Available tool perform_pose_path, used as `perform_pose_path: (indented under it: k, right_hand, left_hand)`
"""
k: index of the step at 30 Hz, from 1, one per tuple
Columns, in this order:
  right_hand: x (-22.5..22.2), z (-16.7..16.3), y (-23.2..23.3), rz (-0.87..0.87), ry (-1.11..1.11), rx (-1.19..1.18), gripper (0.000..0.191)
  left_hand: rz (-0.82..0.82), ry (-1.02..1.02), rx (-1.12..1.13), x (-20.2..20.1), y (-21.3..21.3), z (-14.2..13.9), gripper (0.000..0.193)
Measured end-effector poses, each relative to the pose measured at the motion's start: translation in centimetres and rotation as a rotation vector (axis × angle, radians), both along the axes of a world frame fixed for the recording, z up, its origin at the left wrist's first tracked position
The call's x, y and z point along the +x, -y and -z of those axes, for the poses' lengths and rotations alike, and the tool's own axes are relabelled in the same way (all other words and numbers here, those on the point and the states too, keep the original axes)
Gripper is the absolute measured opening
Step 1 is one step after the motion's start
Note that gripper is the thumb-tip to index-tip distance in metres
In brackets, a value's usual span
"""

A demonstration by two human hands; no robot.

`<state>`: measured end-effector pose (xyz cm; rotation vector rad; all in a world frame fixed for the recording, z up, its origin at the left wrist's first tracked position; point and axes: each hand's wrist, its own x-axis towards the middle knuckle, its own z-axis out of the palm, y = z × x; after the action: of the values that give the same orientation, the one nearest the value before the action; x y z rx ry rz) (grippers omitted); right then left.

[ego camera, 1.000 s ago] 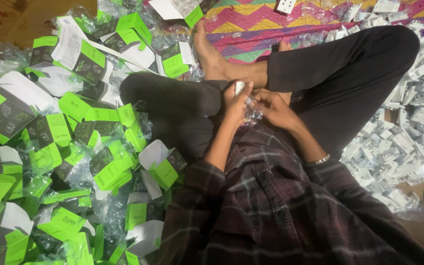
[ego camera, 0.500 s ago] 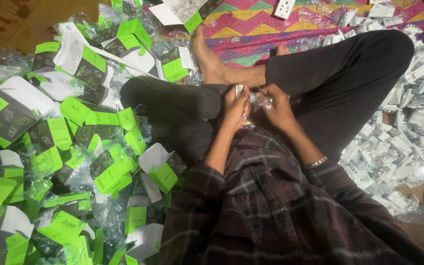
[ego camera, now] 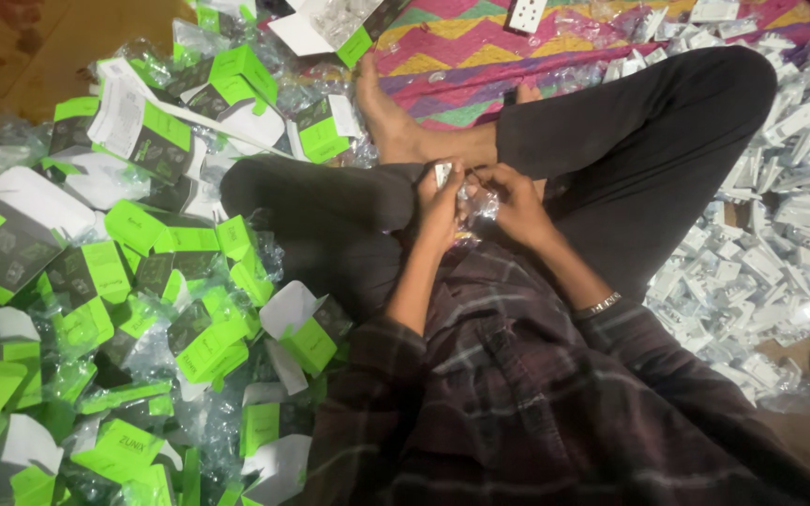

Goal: The person sits on the floor surrounded by piles of green product boxes and white plastic switch components, placing small white plastic parts into a clear plastic bag on their lap and working the bag closed. They briefly hold and handle an orange utility knife against their palm before resuming bagging the parts.

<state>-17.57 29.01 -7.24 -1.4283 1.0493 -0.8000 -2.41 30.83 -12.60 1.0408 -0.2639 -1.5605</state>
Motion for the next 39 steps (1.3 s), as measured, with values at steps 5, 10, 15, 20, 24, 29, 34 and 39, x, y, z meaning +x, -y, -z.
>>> perform_pose_path:
  k: [5, 10, 15, 20, 24, 29, 34, 39]
  right_hand:
    - [0.1, -0.7, 0.0, -0.022, -0.177, -0.202, 0.028]
    - [0.2, -0.9, -0.3, 0.008, -0.186, -0.177, 0.023]
    - [0.5, -0.7, -0.3, 0.017, 0.004, -0.103, 0.019]
    - [0.5, -1.0, -0.2, 0.215, -0.173, -0.238, 0.017]
    - [0.4, -1.4, -0.1, 0.274, -0.248, -0.24, 0.02]
    - [0.0, -1.1, 0.6, 0.096, -0.159, -0.226, 0.027]
    - [0.0, -0.3, 0.7, -0.016, -0.095, -0.304, 0.037]
    - [0.2, -0.1, 0.5, 0.044, -0.206, -0.102, 0.019]
  left_hand:
    - [-0.037, 0.078, 0.011, -0.2, -0.1, 1.7, 0.023]
    - [-0.05, 0.153, -0.057, -0.4, -0.1, 2.5, 0.025]
    - [-0.038, 0.133, -0.089, -0.6, 0.1, 1.8, 0.029]
    - [0.004, 0.123, 0.089, -0.3, 0.2, -0.1, 0.03]
    - [0.099, 0.039, -0.002, -0.3, 0.2, -1.1, 0.029]
    - [0.102, -0.056, 0.026, 0.2, 0.2, -0.5, 0.02]
    - [0.033, -0.082, 0.093, 0.8, 0.4, 1.9, 0.017]
    - [0.082, -0.005, 0.102, 1.0, 0.5, 3.5, 0.015]
